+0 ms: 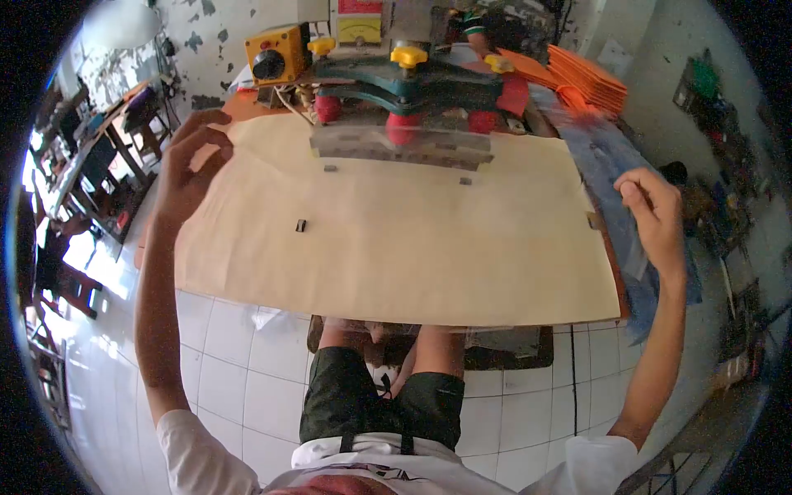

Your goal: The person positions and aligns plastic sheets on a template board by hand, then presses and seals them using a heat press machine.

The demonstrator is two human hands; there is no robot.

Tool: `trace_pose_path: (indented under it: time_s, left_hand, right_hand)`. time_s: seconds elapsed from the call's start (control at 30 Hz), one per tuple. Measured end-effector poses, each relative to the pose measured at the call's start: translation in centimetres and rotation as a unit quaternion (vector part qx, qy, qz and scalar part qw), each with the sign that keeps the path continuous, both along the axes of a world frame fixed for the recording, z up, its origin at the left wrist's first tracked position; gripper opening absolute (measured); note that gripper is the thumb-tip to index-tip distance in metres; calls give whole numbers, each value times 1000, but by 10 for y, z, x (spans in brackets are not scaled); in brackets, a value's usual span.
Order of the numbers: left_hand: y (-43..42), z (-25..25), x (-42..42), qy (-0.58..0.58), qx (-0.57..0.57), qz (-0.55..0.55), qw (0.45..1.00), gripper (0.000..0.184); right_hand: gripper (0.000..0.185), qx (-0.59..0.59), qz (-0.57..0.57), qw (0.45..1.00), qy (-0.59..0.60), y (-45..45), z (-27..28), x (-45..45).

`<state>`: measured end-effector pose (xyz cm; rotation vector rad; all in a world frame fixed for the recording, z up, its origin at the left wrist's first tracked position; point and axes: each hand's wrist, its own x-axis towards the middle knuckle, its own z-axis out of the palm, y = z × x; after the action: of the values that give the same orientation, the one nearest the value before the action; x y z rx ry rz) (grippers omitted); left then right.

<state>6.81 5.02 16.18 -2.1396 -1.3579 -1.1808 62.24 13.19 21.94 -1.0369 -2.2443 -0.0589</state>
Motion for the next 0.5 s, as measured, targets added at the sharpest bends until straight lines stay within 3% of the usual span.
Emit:
trace_pose_path:
  time_s: [0.2,0.5]
  left_hand:
    - [-29,41,7,-192,-93,-43,976,11]
    - [-44,53,-10,-204,-98,-104,968,15]
  right_hand:
    - [24,-81,9,995,66,-16,31,21]
    - [26,-148,27,987,53,-42,48,23]
